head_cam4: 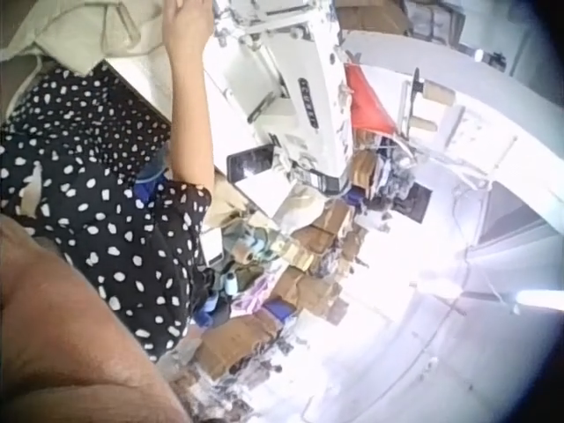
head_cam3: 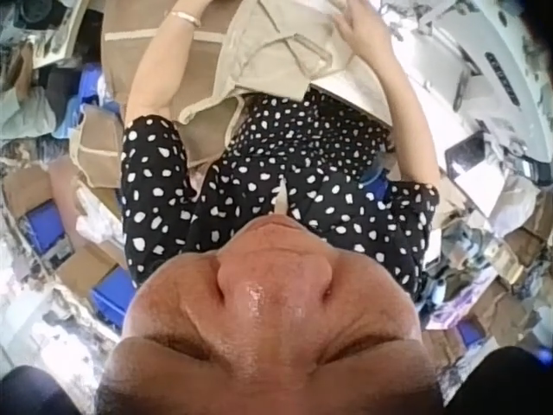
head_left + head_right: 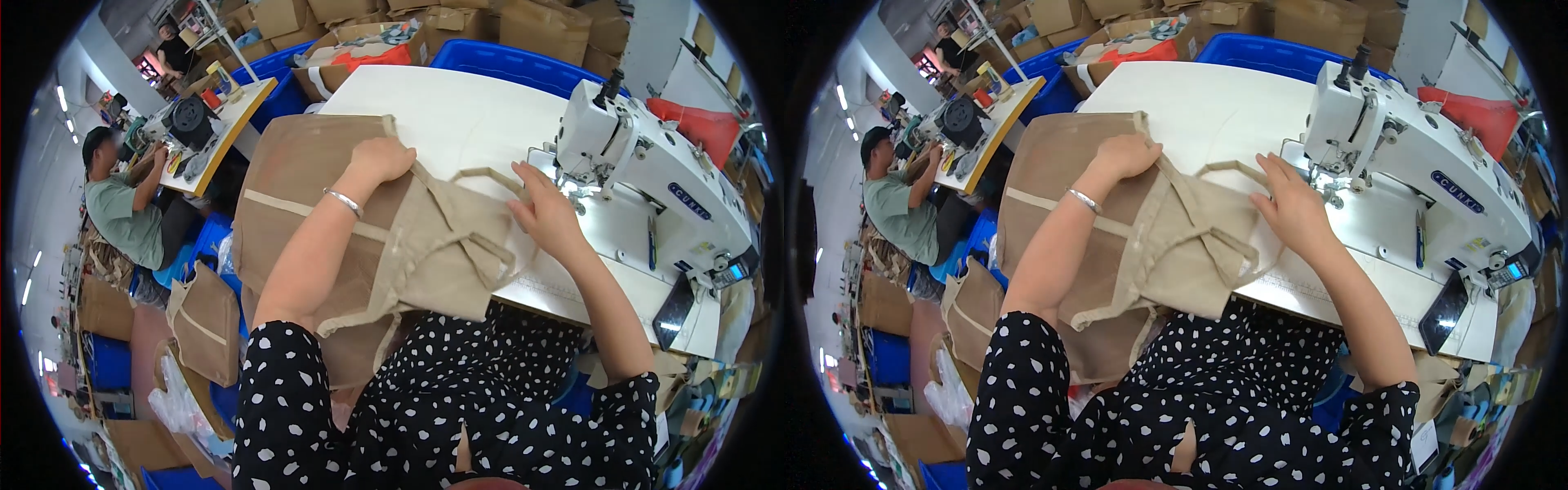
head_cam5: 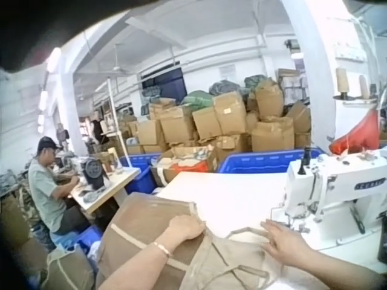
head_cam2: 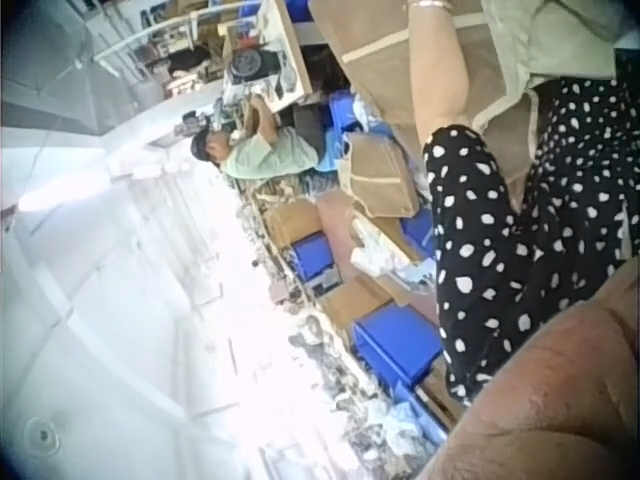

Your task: Sewing a tan mesh bag using an industrial sewing machine.

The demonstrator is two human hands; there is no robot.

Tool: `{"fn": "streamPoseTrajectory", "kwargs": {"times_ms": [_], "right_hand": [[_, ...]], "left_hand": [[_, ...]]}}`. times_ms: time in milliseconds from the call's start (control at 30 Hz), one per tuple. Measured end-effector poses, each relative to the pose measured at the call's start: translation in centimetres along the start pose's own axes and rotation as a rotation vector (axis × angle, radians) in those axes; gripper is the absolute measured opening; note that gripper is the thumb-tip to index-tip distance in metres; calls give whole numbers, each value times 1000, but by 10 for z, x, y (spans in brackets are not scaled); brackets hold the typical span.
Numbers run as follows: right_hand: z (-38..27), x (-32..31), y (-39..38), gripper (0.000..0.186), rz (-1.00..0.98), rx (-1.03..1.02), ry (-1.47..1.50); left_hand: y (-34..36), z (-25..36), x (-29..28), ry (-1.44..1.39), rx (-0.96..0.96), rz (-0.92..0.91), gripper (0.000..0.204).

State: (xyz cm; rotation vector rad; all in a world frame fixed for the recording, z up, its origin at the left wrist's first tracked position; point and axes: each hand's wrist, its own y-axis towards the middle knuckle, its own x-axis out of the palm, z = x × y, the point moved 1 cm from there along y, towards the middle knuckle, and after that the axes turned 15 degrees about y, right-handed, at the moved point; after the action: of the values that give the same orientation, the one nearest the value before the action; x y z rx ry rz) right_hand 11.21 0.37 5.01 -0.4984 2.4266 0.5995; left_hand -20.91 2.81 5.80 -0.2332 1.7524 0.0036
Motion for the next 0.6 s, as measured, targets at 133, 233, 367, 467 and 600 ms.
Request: {"fn": "streamPoseTrajectory", "kwargs": {"times_ms": [133, 233, 367, 467, 600], "right_hand": [[0, 18, -11, 58, -100, -167, -191], [-20, 14, -16, 49, -300, 47, -99], [-20, 20, -36, 29, -410, -56, -46], [-44, 8, -44, 33, -551, 65, 21], [-47, -5, -45, 36, -694, 179, 194]], "left_hand": [[-17, 5, -16, -367, -115, -330, 65], [-21, 4, -12, -281, -112, -263, 67], [-17, 1, 6, -102, -46, -5, 59], [-26, -5, 7, -262, -92, -154, 46], [-60, -17, 7, -605, 29, -163, 34]]}}
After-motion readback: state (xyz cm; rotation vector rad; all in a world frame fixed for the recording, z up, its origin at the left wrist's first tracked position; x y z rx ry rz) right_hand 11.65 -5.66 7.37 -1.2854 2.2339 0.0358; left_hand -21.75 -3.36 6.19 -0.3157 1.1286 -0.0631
